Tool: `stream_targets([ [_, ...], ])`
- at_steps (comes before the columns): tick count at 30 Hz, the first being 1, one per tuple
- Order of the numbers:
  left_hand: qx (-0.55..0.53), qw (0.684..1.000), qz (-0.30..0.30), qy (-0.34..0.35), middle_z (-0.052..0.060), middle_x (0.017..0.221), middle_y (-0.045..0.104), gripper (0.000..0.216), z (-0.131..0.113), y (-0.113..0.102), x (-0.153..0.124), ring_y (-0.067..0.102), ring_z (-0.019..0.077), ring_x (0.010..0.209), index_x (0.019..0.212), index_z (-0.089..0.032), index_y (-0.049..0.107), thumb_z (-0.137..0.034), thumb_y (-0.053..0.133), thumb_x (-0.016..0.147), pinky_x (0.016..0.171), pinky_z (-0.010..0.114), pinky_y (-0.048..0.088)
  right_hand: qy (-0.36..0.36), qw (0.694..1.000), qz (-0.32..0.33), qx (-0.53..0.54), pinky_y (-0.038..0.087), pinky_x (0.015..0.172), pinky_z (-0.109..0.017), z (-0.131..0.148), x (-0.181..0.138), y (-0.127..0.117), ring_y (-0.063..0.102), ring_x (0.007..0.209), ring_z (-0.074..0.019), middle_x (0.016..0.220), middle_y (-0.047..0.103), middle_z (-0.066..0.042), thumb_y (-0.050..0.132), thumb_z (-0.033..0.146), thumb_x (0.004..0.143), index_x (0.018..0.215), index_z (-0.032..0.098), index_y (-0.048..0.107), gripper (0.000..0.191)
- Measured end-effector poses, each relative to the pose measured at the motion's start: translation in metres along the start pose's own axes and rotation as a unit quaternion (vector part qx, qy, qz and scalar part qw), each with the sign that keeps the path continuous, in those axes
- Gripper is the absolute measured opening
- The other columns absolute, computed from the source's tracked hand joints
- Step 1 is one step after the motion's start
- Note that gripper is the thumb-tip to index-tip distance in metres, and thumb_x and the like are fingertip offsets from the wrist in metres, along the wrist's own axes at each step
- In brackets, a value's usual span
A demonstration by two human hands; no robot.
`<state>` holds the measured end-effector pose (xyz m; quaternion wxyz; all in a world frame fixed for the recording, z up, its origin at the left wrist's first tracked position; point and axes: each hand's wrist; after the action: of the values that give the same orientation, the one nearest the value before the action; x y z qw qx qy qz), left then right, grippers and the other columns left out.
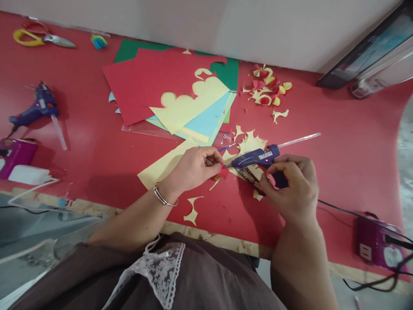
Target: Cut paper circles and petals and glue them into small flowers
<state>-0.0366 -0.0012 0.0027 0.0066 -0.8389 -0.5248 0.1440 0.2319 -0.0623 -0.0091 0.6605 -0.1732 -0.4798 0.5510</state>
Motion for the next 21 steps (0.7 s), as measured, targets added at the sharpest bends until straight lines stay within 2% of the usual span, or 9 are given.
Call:
stream_targets([
  [21,0.005,1.0,0.003,0.0,0.0,0.071,0.077,0.004,0.0028,-0.0014,0.0004,0.076,0.0126,0.061,0.085,-0.02,0.072,-0.017,0.072,0.088,0.055,0.02,0.053,-0.007,1.0,-0.006,0.007,0.061,0.085,-0.048,0.0021,0.0,-0.001,0.069,0.101,-0.0288,0.11,0.066,-0.011,0.075,0.012,0.086,0.088,0.024,0.069,0.013],
])
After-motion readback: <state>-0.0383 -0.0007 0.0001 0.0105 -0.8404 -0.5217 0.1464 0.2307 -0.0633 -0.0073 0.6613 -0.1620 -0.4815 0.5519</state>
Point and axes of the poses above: each hand's wrist, its own x-axis towards the middle knuckle, its own y-axis out of the palm, z = x × y
